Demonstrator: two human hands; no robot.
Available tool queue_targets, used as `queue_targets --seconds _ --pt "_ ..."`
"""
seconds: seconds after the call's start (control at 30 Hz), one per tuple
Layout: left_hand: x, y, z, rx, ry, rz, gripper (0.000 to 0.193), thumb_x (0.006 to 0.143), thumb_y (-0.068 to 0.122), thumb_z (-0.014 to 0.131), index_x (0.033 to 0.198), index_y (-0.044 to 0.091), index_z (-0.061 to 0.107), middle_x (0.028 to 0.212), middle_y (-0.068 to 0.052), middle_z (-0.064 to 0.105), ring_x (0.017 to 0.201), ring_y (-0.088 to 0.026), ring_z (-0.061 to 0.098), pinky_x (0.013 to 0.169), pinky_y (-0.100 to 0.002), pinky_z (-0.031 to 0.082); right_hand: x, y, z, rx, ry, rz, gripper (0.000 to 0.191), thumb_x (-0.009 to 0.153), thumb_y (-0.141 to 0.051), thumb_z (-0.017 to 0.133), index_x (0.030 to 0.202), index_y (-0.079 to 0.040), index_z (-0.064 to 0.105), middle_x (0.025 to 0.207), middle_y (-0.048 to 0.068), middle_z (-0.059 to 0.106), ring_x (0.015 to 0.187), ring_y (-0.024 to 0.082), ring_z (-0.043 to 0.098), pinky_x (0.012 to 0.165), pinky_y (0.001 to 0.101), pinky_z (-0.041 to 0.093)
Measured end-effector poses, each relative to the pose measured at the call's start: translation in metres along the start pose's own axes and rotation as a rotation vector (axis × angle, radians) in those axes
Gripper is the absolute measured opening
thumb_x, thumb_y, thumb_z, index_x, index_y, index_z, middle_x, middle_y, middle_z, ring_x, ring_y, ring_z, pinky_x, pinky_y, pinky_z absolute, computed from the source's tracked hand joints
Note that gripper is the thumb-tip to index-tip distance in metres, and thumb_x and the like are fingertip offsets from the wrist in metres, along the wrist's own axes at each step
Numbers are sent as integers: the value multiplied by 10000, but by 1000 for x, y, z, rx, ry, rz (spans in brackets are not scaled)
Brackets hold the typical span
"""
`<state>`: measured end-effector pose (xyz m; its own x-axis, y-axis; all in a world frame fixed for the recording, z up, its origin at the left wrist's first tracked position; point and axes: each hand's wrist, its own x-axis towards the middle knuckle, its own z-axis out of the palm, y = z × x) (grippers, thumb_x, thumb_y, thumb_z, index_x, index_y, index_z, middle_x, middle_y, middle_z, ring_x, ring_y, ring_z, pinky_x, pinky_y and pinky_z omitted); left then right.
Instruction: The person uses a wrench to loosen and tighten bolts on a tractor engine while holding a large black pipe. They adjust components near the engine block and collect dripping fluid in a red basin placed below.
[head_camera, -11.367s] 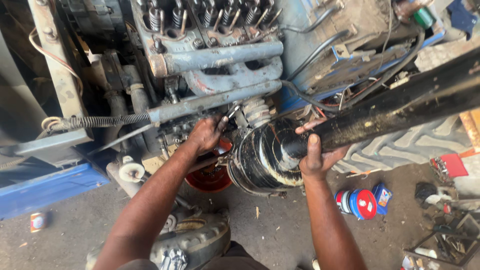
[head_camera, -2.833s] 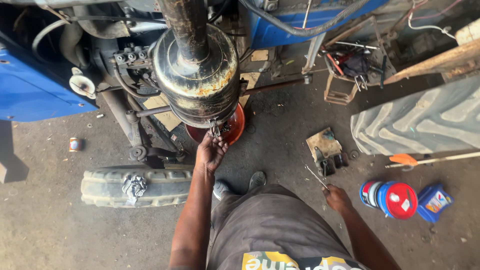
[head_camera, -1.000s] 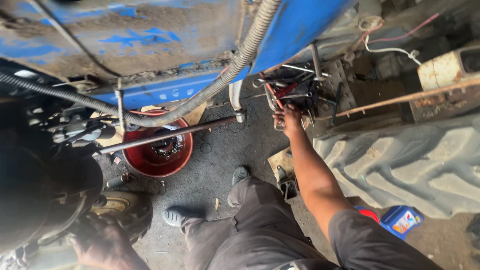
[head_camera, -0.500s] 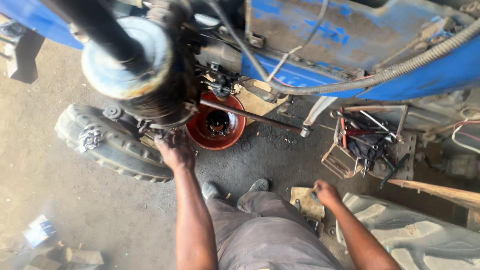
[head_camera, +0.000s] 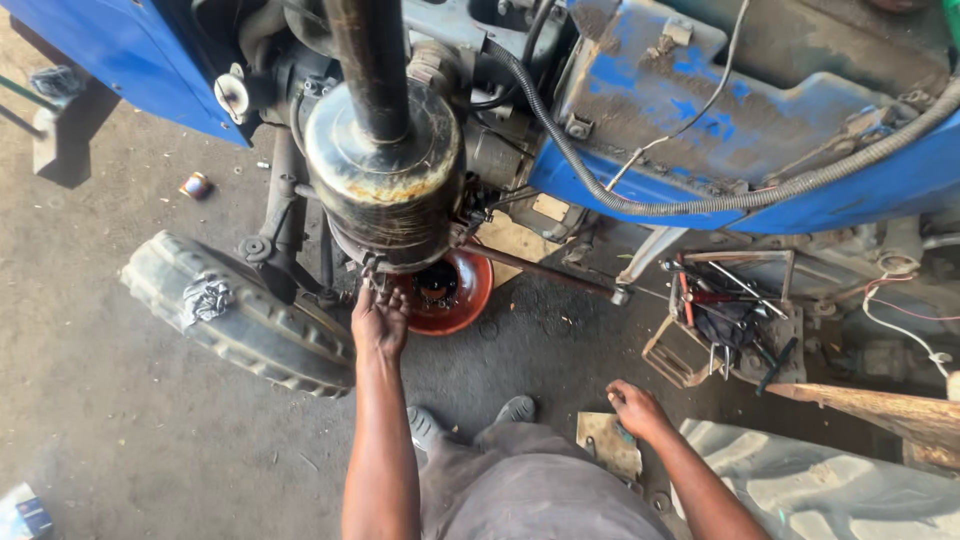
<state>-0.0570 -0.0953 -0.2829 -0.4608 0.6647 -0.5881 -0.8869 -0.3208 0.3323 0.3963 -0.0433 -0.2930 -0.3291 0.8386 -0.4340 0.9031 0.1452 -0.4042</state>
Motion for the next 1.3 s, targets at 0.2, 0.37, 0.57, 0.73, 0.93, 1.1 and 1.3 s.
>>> queue_targets --seconds 0.2,0.37,0.57,0.73,0.93,1.1,1.3 --pt "9 21 -14 -114 -223 -150 182 1026 251 560 1095 129 677 758 43 588 587 -82 472 516 -222 401 -31 -21 21 -24 -22 98 257 913 -286 664 1134 -164 712 1044 123 779 1025 315 738 895 425 575" --pt "34 40 -40 7 -385 -205 123 1100 226 598 1026 128 612 697 34 553 528 -83 462 453 -225 381 -68 -37 43 -63 -77 159 275 915 -307 669 1139 -154 714 1059 125 780 1032 303 746 901 412 578" --pt "8 36 -65 55 -264 15 256 1027 214 580 1246 82 602 1174 -62 695 1091 -177 666 926 -357 543 -84 -59 55 -81 -129 191 289 908 -280 668 1161 -147 708 1115 132 772 1090 298 732 939 404 566" --pt "6 25 -72 -62 -301 -3 335 1007 202 620 1330 134 565 1301 -42 671 1236 -214 614 1029 -412 497 -68 -73 54 -49 -92 133 273 911 -249 660 1155 -133 698 1129 138 763 1104 314 719 935 420 561" --pt "12 6 -72 -186 -363 88 277 1052 236 619 1306 145 554 1186 -13 670 1091 -176 637 995 -397 516 -37 -90 44 -33 -53 -47 260 905 -171 620 1151 -135 697 1065 141 771 1043 330 737 886 437 574" --pt "17 -8 -67 -213 -322 149 238 1078 272 611 1262 129 563 1077 -13 643 955 -153 617 973 -385 525 4 -111 22 20 -49 -113 244 939 -239 667 1156 -132 696 961 116 777 886 264 759 767 401 583" --pt "39 -1 -30 -48 -92 118 293 995 329 674 1252 192 651 942 -8 648 741 -136 567 657 -306 462 100 -148 -15 301 -75 -323 292 921 -205 729 1168 -53 696 854 52 731 718 125 675 661 312 556"
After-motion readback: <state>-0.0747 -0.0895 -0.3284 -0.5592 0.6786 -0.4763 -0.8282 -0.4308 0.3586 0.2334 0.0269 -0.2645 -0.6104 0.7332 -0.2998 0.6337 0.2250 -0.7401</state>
